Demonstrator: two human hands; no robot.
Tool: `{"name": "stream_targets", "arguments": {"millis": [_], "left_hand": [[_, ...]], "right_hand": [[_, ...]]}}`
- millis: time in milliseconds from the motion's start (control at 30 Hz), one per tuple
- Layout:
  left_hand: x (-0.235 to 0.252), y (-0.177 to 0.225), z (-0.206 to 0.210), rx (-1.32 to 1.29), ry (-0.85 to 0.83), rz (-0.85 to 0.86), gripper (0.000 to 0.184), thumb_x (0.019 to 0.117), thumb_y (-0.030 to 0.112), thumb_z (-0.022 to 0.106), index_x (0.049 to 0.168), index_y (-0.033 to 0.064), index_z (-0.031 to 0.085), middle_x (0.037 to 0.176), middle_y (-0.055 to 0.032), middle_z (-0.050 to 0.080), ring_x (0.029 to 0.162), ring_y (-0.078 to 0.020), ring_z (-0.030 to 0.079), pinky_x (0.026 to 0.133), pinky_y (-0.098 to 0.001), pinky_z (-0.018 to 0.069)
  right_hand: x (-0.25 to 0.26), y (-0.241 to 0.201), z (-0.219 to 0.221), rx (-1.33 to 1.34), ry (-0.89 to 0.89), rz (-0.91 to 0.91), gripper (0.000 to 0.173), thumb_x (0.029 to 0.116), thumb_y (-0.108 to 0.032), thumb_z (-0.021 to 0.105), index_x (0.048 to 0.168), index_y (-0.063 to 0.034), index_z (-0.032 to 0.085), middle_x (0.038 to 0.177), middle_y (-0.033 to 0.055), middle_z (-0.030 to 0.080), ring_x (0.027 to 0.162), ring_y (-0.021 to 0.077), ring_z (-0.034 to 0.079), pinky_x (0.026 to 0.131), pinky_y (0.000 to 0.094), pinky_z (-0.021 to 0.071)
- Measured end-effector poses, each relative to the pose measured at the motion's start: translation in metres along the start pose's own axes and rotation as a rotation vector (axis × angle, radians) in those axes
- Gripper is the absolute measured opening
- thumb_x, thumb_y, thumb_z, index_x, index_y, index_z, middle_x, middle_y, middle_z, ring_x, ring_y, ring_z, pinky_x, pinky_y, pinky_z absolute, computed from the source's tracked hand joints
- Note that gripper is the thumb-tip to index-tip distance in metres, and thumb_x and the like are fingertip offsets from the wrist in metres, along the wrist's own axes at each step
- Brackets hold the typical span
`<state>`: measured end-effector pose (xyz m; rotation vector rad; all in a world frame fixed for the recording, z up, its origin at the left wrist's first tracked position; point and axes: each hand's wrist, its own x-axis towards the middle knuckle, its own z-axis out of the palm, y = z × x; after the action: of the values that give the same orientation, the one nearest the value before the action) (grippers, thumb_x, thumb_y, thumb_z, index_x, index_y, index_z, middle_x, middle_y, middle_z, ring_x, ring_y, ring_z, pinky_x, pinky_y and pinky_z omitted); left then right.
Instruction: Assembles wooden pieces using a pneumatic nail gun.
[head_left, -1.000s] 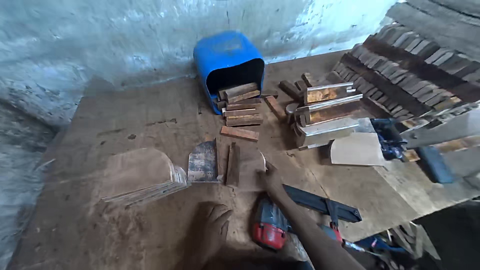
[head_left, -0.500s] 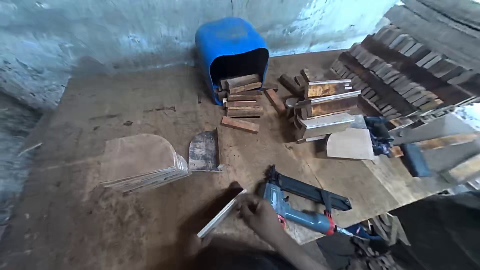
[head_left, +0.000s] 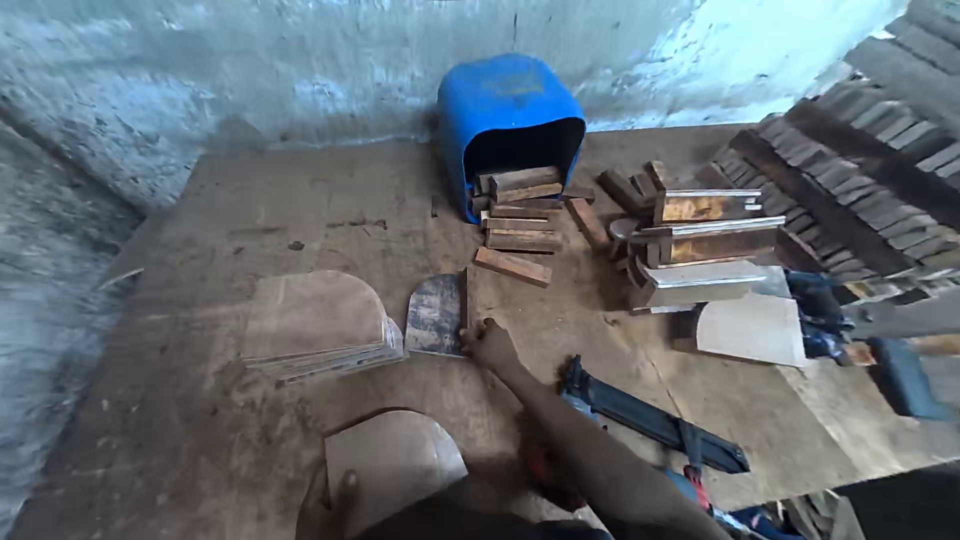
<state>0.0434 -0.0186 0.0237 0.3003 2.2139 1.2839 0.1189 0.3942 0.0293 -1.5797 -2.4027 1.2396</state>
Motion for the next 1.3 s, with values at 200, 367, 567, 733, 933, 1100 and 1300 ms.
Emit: {"name": "stream_targets", "arguments": {"millis": [200, 367, 567, 733, 933, 1100, 1300], "left_hand": [[-0.002, 0.005, 0.006, -0.080, 0.065, 0.026, 0.058, 0.0990, 0.015, 0.065, 0.151, -0.0010, 0.043, 0.125, -0.0157, 0.069, 0.104, -0.0162, 0.072, 0.093, -0.0372, 0.0602], [-0.003, 0.004, 0.007, 0.002, 0.064, 0.050, 0.063, 0.0993, 0.016, 0.064, 0.152, -0.0061, 0.038, 0.133, -0.0237, 0.063, 0.112, -0.0197, 0.068, 0.099, -0.0386, 0.0559], [0.000, 0.001, 0.004, 0.063, 0.041, 0.092, 0.058, 0.1014, 0.015, 0.061, 0.151, -0.0075, 0.039, 0.136, -0.0249, 0.061, 0.117, -0.0196, 0.067, 0.103, -0.0372, 0.0535], [0.001, 0.002, 0.004, 0.049, 0.036, 0.058, 0.061, 0.1024, 0.020, 0.061, 0.154, -0.0022, 0.037, 0.144, -0.0211, 0.056, 0.125, -0.0201, 0.062, 0.107, -0.0385, 0.0515], [0.002, -0.006, 0.004, 0.081, 0.096, 0.089, 0.058, 0.0995, 0.029, 0.065, 0.151, 0.0080, 0.048, 0.128, -0.0118, 0.069, 0.107, -0.0177, 0.071, 0.093, -0.0418, 0.0593], [0.004, -0.007, 0.004, 0.034, 0.081, 0.093, 0.053, 0.1005, 0.031, 0.064, 0.147, 0.0094, 0.052, 0.115, -0.0067, 0.073, 0.095, -0.0141, 0.073, 0.086, -0.0377, 0.0622], [0.017, -0.018, 0.002, -0.067, 0.048, 0.079, 0.054, 0.0996, 0.029, 0.067, 0.147, 0.0086, 0.052, 0.123, -0.0101, 0.071, 0.103, -0.0166, 0.072, 0.092, -0.0393, 0.0609]], "right_hand": [[0.010, 0.002, -0.001, 0.119, 0.019, -0.038, 0.040, 0.0953, -0.033, 0.065, 0.125, -0.0052, 0.063, 0.099, 0.0175, 0.072, 0.089, 0.0352, 0.072, 0.078, 0.0597, 0.0586], [-0.020, 0.050, -0.050, 0.695, 0.047, -0.020, 0.032, 0.1086, -0.024, 0.052, 0.129, -0.0005, 0.060, 0.100, 0.0169, 0.070, 0.076, 0.0256, 0.071, 0.069, 0.0447, 0.0631], [-0.042, 0.090, -0.124, 0.817, 0.307, 0.098, 0.039, 0.1106, -0.033, 0.047, 0.131, -0.0015, 0.058, 0.103, 0.0163, 0.070, 0.079, 0.0245, 0.072, 0.073, 0.0444, 0.0630], [0.021, 0.135, -0.133, 0.631, 0.562, 0.168, 0.047, 0.1012, -0.032, 0.064, 0.130, 0.0039, 0.058, 0.108, 0.0217, 0.071, 0.090, 0.0318, 0.074, 0.083, 0.0530, 0.0629], [-0.040, 0.096, -0.117, 0.570, 0.409, -0.019, 0.043, 0.1048, -0.027, 0.057, 0.139, -0.0009, 0.055, 0.120, 0.0199, 0.068, 0.103, 0.0289, 0.071, 0.092, 0.0502, 0.0600], [-0.107, 0.081, -0.060, 0.541, 0.160, -0.161, 0.027, 0.1036, -0.014, 0.060, 0.127, -0.0006, 0.064, 0.103, 0.0151, 0.074, 0.086, 0.0248, 0.074, 0.080, 0.0465, 0.0640], [-0.169, 0.057, -0.004, 0.294, -0.282, -0.222, 0.028, 0.1017, -0.021, 0.060, 0.125, -0.0086, 0.069, 0.104, 0.0052, 0.075, 0.091, 0.0147, 0.072, 0.086, 0.0376, 0.0611]]}}
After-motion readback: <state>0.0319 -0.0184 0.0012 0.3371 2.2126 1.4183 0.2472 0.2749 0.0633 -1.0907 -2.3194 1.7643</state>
